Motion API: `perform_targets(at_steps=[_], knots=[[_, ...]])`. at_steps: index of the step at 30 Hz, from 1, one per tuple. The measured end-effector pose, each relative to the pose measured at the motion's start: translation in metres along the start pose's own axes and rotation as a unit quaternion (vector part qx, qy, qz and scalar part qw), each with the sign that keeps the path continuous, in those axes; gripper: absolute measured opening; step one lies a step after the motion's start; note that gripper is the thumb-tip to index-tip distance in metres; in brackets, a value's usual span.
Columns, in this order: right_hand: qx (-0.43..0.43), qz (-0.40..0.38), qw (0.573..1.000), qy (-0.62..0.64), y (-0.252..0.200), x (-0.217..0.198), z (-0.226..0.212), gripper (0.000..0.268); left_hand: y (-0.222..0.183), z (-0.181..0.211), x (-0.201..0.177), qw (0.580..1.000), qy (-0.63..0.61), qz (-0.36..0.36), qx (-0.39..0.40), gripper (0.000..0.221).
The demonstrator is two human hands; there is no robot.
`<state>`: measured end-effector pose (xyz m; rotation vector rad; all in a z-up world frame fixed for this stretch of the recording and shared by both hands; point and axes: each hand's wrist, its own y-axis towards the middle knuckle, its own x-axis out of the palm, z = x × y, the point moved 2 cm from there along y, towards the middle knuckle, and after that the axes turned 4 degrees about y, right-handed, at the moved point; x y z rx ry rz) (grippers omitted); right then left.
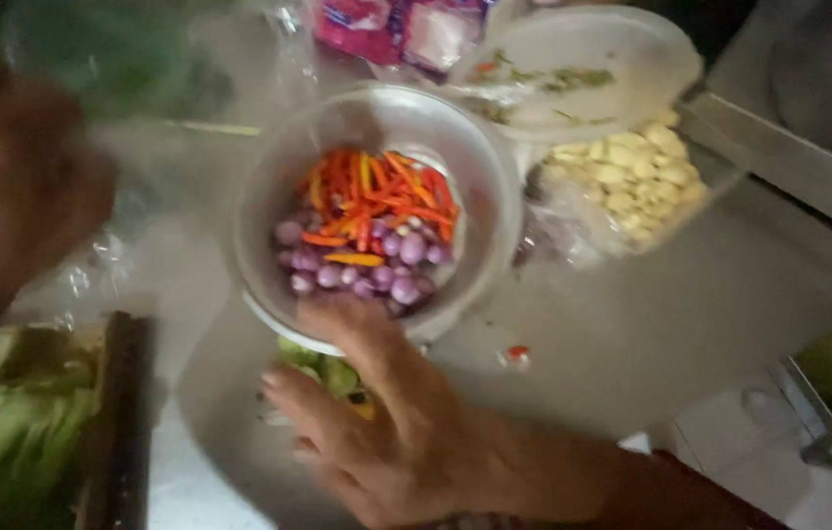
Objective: Preparing vegetables by sorting chilies, handling greens, and peeling shallots on a prep table.
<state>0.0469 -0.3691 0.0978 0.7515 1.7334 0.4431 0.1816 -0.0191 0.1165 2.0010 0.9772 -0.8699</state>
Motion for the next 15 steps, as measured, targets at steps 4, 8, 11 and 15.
perform_targets(at_steps=[4, 8, 11, 15], knots=[[0.042, 0.178, 0.983, 0.002, 0.010, 0.031, 0.013, 0.069, -0.030, 0.130, -0.170, 0.949, -0.309, 0.047, 0.039, 0.017], [-0.033, 0.205, 0.957, 0.204, -0.004, 0.037, 0.012, 0.068, -0.038, 0.161, -0.174, 0.553, -0.617, -0.198, -0.524, 0.049], [0.093, 0.212, 0.931, 0.282, -0.011, -0.003, 0.002, 0.072, -0.052, 0.206, -0.192, 0.652, -0.624, -0.005, -0.430, 0.045], [0.192, 0.315, 0.827, 0.424, -0.020, -0.011, 0.003, 0.027, -0.079, 0.268, -0.199, 0.887, -0.371, 0.159, -0.225, 0.044]])
